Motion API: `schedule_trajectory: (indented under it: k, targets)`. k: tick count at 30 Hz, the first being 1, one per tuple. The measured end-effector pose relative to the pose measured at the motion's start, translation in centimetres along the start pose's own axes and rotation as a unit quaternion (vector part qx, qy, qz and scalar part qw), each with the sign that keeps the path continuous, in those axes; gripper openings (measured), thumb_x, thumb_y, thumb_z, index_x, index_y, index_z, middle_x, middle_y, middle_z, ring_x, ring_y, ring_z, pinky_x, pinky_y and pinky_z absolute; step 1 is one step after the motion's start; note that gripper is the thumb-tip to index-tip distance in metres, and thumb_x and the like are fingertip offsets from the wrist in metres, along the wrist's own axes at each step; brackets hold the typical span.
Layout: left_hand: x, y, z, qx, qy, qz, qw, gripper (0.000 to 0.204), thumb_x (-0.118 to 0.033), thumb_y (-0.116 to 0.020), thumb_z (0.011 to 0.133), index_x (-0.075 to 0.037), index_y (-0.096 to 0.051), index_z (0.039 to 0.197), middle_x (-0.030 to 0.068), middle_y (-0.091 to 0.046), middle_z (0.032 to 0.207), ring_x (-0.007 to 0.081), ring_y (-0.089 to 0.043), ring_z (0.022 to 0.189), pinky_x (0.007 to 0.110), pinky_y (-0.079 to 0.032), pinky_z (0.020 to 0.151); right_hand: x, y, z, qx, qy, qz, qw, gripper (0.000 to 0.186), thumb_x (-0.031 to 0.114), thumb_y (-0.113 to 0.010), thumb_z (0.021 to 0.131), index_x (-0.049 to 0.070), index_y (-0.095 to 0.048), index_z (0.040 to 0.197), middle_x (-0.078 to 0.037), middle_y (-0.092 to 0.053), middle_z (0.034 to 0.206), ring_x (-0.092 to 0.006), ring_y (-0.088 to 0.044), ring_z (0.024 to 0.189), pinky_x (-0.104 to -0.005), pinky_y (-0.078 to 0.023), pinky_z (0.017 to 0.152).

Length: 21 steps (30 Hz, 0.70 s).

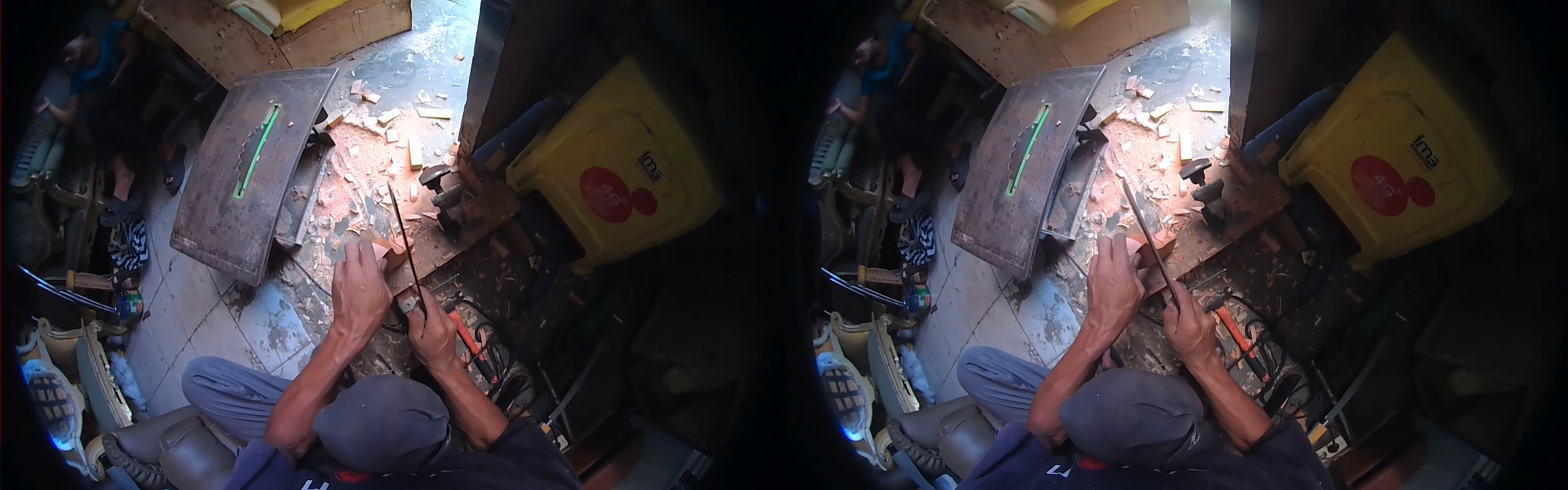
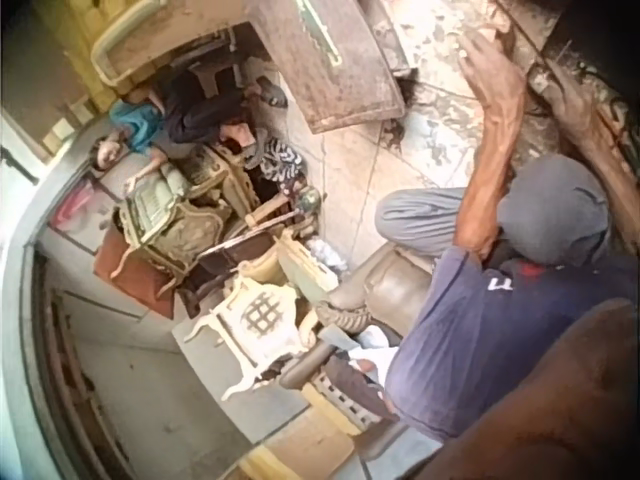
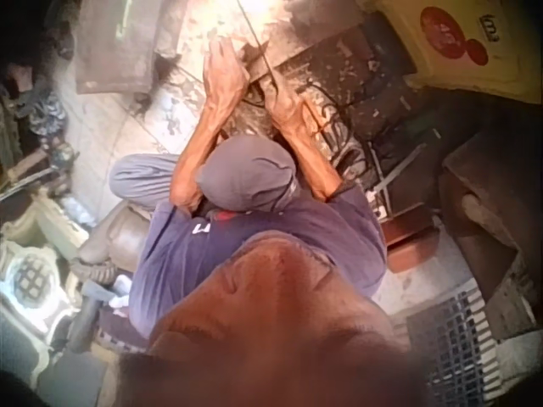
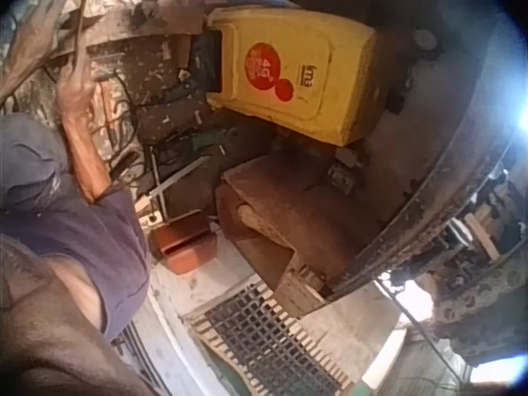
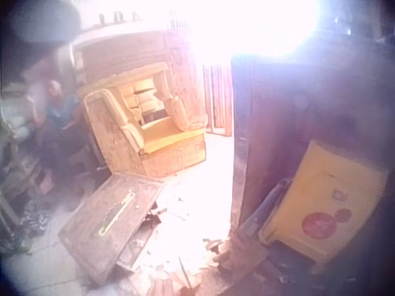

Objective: The person shaves a small curved piece of wood using a large knife, holding the wood with one hand and striking it repeatedly with the blade.

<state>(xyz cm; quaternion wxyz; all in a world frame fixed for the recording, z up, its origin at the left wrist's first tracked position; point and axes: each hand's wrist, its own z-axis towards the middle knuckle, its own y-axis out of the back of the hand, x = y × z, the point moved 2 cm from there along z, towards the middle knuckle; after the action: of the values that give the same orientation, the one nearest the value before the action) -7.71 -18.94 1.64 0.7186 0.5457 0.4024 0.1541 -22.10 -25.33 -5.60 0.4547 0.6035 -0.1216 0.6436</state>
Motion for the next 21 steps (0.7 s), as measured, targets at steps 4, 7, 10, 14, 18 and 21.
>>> schedule_trajectory:
  k: [4, 7, 10, 14, 18, 21]
  targets:
    - [-0.4, -0.3, -0.2, -0.012, 0.010, -0.017, 1.000, 0.034, -0.005, -0.059, 0.095, 0.005, -0.051, 0.127, 0.0266, -0.051, 0.109, 0.0472, -0.058, 0.086, 0.056, -0.047, 0.075, -3.1, 0.1, 0.0, 0.163, -0.143, -0.155, 0.964, 0.039, 0.020, -0.059, 0.096, 0.000, -0.064, 0.129, -0.028, -0.072, 0.089, -0.0423, -0.074, 0.086, -0.0518, -0.058, 0.072]
    - [1.4, -0.1, -0.1, 0.009, 0.062, -0.034, 0.997, 0.042, -0.008, -0.058, 0.098, 0.006, -0.047, 0.136, 0.0266, -0.052, 0.110, 0.0465, -0.061, 0.091, 0.055, -0.050, 0.080, -2.6, 0.2, 0.3, 0.197, -0.203, -0.006, 0.959, 0.037, 0.022, -0.057, 0.100, 0.002, -0.065, 0.129, -0.028, -0.070, 0.083, -0.0426, -0.073, 0.084, -0.0495, -0.056, 0.072]
    - [3.6, -0.9, -1.2, -0.021, 0.062, -0.084, 0.994, 0.047, -0.011, -0.059, 0.099, 0.007, -0.045, 0.140, 0.0290, -0.054, 0.116, 0.0467, -0.063, 0.097, 0.053, -0.052, 0.085, -0.7, 1.4, -0.2, 0.170, -0.225, 0.034, 0.959, 0.038, 0.024, -0.054, 0.103, 0.005, -0.062, 0.135, -0.029, -0.069, 0.082, -0.0430, -0.073, 0.085, -0.0457, -0.056, 0.074]
    - [4.6, -0.7, -1.4, -0.056, 0.015, -0.094, 0.994, 0.046, -0.014, -0.061, 0.098, 0.008, -0.049, 0.137, 0.0298, -0.058, 0.116, 0.0468, -0.065, 0.096, 0.050, -0.054, 0.084, 1.4, 2.1, 1.2, 0.134, -0.220, 0.031, 0.966, 0.041, 0.021, -0.053, 0.104, 0.004, -0.058, 0.141, -0.029, -0.070, 0.087, -0.0440, -0.072, 0.085, -0.0465, -0.056, 0.075]
    - [2.7, -0.7, -0.6, 0.000, 0.044, -0.128, 0.991, 0.043, -0.016, -0.061, 0.099, 0.008, -0.053, 0.134, 0.0280, -0.062, 0.108, 0.0468, -0.066, 0.090, 0.050, -0.056, 0.077, 1.0, 2.7, 0.0, 0.087, -0.066, -0.020, 0.994, 0.040, 0.013, -0.054, 0.103, 0.000, -0.057, 0.141, -0.025, -0.069, 0.082, -0.0367, -0.072, 0.075, -0.0427, -0.054, 0.069]
    - [1.7, -1.7, 0.0, -0.058, 0.004, -0.076, 0.995, 0.047, -0.021, -0.063, 0.100, 0.005, -0.051, 0.136, 0.0284, -0.062, 0.109, 0.0479, -0.067, 0.085, 0.051, -0.057, 0.070, 0.6, 2.7, -0.2, 0.126, -0.076, -0.067, 0.987, 0.041, 0.008, -0.055, 0.101, -0.003, -0.057, 0.141, -0.027, -0.069, 0.085, -0.0370, -0.072, 0.075, -0.0437, -0.055, 0.069]
